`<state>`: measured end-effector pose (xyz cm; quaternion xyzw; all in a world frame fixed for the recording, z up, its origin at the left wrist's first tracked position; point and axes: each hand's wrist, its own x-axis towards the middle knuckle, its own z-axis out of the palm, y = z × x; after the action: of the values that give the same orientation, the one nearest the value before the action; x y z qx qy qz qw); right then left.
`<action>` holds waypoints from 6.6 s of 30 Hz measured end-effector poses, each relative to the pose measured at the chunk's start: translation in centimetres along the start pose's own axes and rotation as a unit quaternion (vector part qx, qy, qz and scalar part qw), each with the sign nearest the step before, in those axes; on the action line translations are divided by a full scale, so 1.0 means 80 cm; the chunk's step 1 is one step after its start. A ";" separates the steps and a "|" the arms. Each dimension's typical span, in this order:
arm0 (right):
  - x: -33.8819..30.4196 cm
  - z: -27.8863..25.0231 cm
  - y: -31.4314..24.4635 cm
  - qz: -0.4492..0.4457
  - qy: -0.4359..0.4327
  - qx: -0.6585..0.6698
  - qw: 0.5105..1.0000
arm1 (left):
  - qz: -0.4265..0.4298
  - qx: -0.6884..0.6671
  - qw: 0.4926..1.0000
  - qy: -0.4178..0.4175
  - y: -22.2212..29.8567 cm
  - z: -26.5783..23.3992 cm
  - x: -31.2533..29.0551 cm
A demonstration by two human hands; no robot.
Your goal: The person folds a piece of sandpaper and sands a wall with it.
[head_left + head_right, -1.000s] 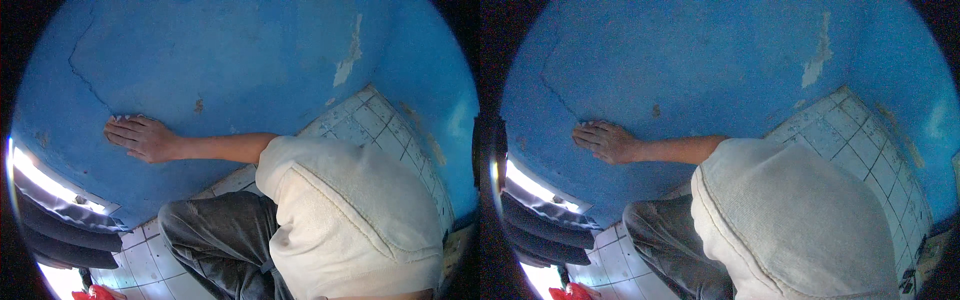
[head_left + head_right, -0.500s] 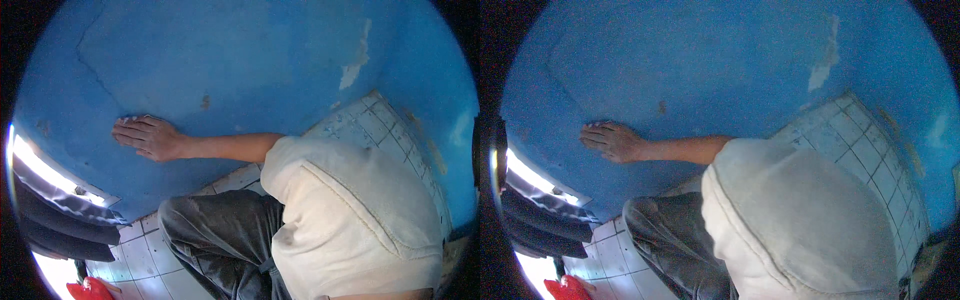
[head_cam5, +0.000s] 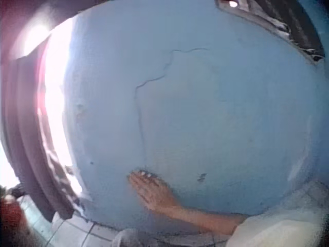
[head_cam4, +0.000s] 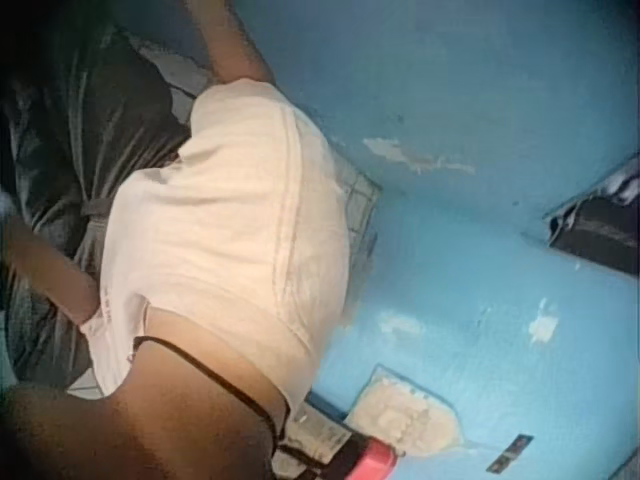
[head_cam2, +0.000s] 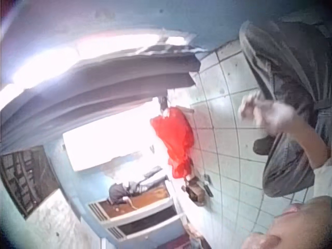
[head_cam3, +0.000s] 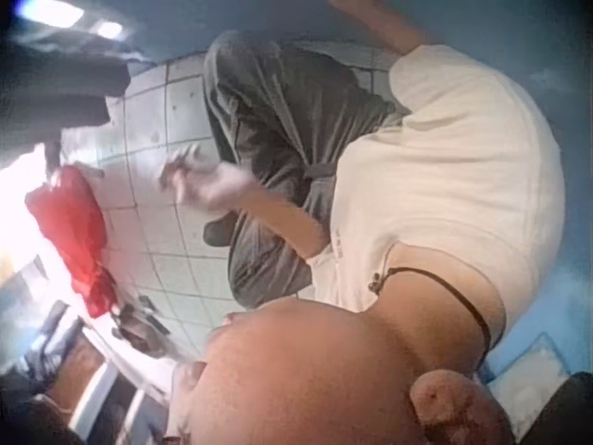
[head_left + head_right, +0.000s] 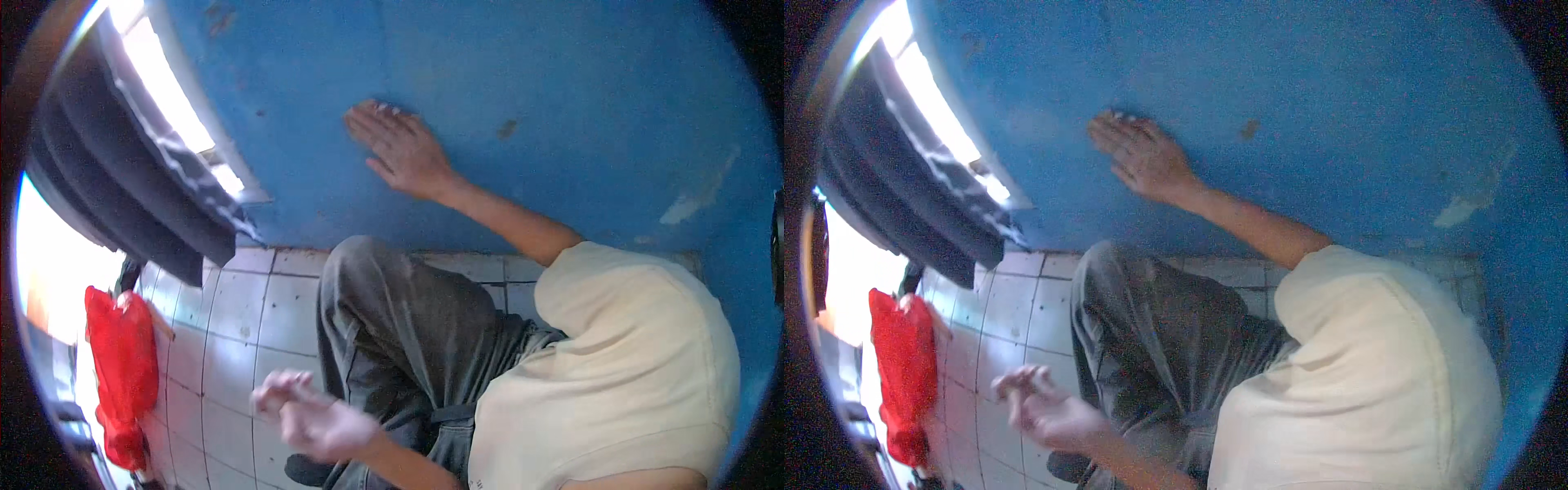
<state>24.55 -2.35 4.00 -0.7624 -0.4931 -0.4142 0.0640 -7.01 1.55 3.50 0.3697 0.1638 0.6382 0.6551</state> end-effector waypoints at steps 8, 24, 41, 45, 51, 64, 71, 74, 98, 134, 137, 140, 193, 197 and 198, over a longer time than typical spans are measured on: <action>0.026 -0.006 -0.020 -0.012 0.032 0.041 0.999 | -0.135 0.053 0.989 -0.010 -0.048 0.014 -0.016; 0.047 -0.001 -0.032 -0.040 -0.005 0.036 0.999 | -0.329 -0.161 0.882 -0.296 -0.082 -0.014 -0.023; -0.050 -0.021 -0.005 -0.031 -0.101 0.039 0.994 | -0.416 -0.335 0.813 -0.234 -0.111 -0.022 -0.034; -0.010 -0.006 -0.015 -0.065 -0.079 0.022 0.995 | -0.432 -0.364 0.790 -0.239 -0.120 -0.025 -0.038; 0.058 0.016 -0.055 -0.075 -0.024 0.106 0.991 | -0.427 -0.301 0.816 -0.249 -0.117 -0.022 -0.036; -0.008 -0.004 -0.022 -0.044 0.009 0.122 0.991 | -0.454 -0.379 0.772 -0.233 -0.126 -0.021 -0.045; -0.041 -0.010 -0.011 -0.027 -0.060 0.103 0.993 | -0.482 -0.415 0.729 -0.252 -0.140 -0.012 -0.061; -0.018 -0.002 -0.014 -0.050 -0.069 0.149 0.985 | -0.496 -0.359 0.737 -0.287 -0.158 -0.016 -0.063; -0.026 -0.042 0.012 -0.070 -0.171 0.150 0.971 | -0.487 -0.370 0.720 -0.328 -0.169 -0.025 -0.058; 0.037 0.033 -0.047 -0.162 -0.189 0.116 0.962 | -0.480 -0.364 0.718 -0.348 -0.171 -0.022 -0.061; 0.071 0.069 -0.089 -0.164 -0.148 0.183 0.958 | -0.482 -0.352 0.729 -0.336 -0.166 -0.023 -0.064; 0.083 0.083 -0.101 -0.179 -0.135 0.180 0.958 | -0.474 -0.343 0.736 -0.341 -0.163 -0.022 -0.063; 0.087 0.064 -0.090 -0.132 -0.064 0.092 0.985 | -0.479 -0.341 0.733 -0.342 -0.162 -0.019 -0.058; 0.088 0.048 -0.097 -0.151 -0.171 0.198 0.953 | -0.486 -0.335 0.730 -0.345 -0.166 -0.022 -0.059; 0.080 0.038 -0.091 -0.150 -0.169 0.194 0.955 | -0.486 -0.339 0.727 -0.346 -0.167 -0.022 -0.059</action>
<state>21.52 7.38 4.19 -0.7117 -0.6760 -0.1800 0.0639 0.70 -1.33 -8.13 0.1880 -0.1446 0.0732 0.9687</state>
